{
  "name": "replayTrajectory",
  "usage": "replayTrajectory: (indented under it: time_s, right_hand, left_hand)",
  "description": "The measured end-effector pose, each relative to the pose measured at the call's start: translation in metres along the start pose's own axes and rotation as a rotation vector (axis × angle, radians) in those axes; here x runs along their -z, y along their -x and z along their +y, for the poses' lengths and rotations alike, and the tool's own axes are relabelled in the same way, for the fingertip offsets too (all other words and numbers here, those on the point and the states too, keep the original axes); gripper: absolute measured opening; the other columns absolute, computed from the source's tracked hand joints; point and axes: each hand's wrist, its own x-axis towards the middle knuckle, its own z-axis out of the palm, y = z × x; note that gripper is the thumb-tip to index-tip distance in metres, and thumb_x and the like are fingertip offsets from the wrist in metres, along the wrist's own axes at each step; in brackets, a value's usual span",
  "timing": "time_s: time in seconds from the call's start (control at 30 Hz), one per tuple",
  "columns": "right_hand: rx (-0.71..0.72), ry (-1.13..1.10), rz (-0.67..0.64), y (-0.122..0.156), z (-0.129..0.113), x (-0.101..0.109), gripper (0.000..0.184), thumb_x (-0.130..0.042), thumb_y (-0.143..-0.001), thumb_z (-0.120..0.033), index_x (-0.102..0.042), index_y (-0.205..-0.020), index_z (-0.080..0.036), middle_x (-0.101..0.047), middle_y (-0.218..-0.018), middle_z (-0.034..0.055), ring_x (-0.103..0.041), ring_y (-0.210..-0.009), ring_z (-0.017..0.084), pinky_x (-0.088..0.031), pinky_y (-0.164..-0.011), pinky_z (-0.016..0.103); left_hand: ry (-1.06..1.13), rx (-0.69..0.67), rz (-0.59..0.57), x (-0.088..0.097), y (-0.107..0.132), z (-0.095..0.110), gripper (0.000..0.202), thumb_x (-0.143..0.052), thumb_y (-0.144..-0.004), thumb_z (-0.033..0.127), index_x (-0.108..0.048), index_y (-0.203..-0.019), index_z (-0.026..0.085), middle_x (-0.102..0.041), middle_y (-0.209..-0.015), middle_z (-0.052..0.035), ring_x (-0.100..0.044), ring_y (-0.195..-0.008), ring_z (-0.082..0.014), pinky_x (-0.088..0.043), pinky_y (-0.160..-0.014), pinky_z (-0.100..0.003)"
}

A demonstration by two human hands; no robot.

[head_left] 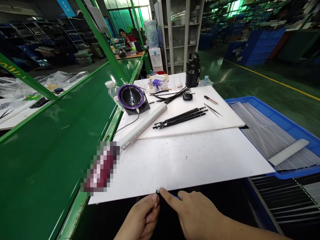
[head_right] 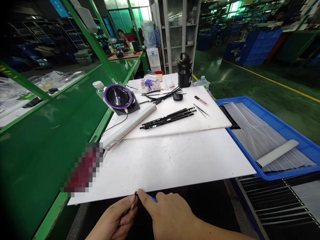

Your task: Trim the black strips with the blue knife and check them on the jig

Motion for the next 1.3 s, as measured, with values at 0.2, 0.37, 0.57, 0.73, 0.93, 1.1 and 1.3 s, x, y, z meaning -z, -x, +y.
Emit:
replayTrajectory:
  time_s: [0.2, 0.37, 0.57, 0.73, 0.93, 1.1, 1.3]
  right_hand:
    - [0.006, 0.028, 0.002, -0.001, 0.002, 0.001, 0.089, -0.051, -0.071, -0.016, -0.013, -0.151, -0.028, -0.064, -0.080, 0.0040, -0.060, -0.054, 0.023, -0.025, -0.044, 0.029]
    - [0.016, 0.088, -0.051, -0.002, 0.000, 0.002, 0.090, -0.051, -0.071, -0.017, -0.012, -0.151, -0.026, -0.063, -0.079, 0.0049, -0.059, -0.051, 0.022, -0.025, -0.042, 0.028]
    - [-0.016, 0.074, -0.077, -0.001, -0.002, 0.001, 0.095, -0.054, -0.067, -0.017, -0.012, -0.151, -0.026, -0.063, -0.083, 0.0064, -0.060, -0.051, 0.023, -0.025, -0.042, 0.028]
    - [-0.027, -0.040, -0.020, 0.001, 0.000, -0.001, 0.084, -0.045, -0.075, -0.016, -0.012, -0.151, -0.028, -0.065, -0.084, 0.0059, -0.064, -0.059, 0.025, -0.029, -0.046, 0.030]
    - [-0.009, -0.035, -0.022, -0.001, -0.001, 0.001, 0.087, -0.047, -0.073, -0.017, -0.011, -0.151, -0.029, -0.065, -0.082, 0.0059, -0.063, -0.056, 0.025, -0.026, -0.044, 0.030]
    - [-0.010, 0.025, -0.027, -0.002, -0.002, 0.001, 0.092, -0.050, -0.068, -0.018, -0.012, -0.151, -0.027, -0.064, -0.080, 0.0062, -0.062, -0.053, 0.025, -0.023, -0.042, 0.029]
    - [-0.008, 0.073, -0.066, -0.003, -0.005, 0.002, 0.095, -0.052, -0.065, -0.016, -0.013, -0.151, -0.025, -0.063, -0.080, 0.0063, -0.060, -0.049, 0.024, -0.021, -0.039, 0.029]
  left_hand:
    - [-0.001, 0.005, -0.012, 0.001, -0.001, 0.001, 0.046, -0.054, -0.079, 0.063, -0.040, -0.067, 0.020, -0.030, -0.050, 0.0095, -0.009, -0.037, -0.0028, -0.003, -0.035, -0.019]
    - [-0.035, -0.004, -0.019, -0.001, -0.001, 0.003, 0.049, -0.054, -0.077, 0.065, -0.038, -0.063, 0.021, -0.029, -0.049, 0.0094, -0.010, -0.037, -0.0029, -0.003, -0.035, -0.020]
    - [-0.004, 0.007, -0.038, 0.007, -0.002, 0.000, 0.042, -0.052, -0.083, 0.059, -0.041, -0.070, 0.020, -0.031, -0.054, 0.0087, -0.009, -0.039, -0.0035, -0.004, -0.035, -0.019]
    - [-0.009, -0.018, -0.045, 0.009, -0.003, -0.003, 0.037, -0.046, -0.088, 0.054, -0.044, -0.074, 0.020, -0.032, -0.056, 0.0084, -0.010, -0.040, -0.0037, -0.005, -0.035, -0.018]
    - [-0.010, -0.022, -0.047, 0.009, -0.004, -0.006, 0.038, -0.048, -0.087, 0.055, -0.044, -0.073, 0.020, -0.032, -0.054, 0.0087, -0.010, -0.039, -0.0033, -0.005, -0.034, -0.018]
    - [-0.014, -0.026, -0.048, 0.008, -0.005, -0.004, 0.038, -0.050, -0.085, 0.056, -0.043, -0.073, 0.020, -0.032, -0.054, 0.0088, -0.010, -0.038, -0.0032, -0.004, -0.034, -0.018]
    - [-0.028, -0.012, -0.042, 0.006, -0.004, -0.002, 0.040, -0.051, -0.085, 0.056, -0.044, -0.072, 0.020, -0.031, -0.052, 0.0090, -0.009, -0.038, -0.0031, -0.004, -0.034, -0.019]
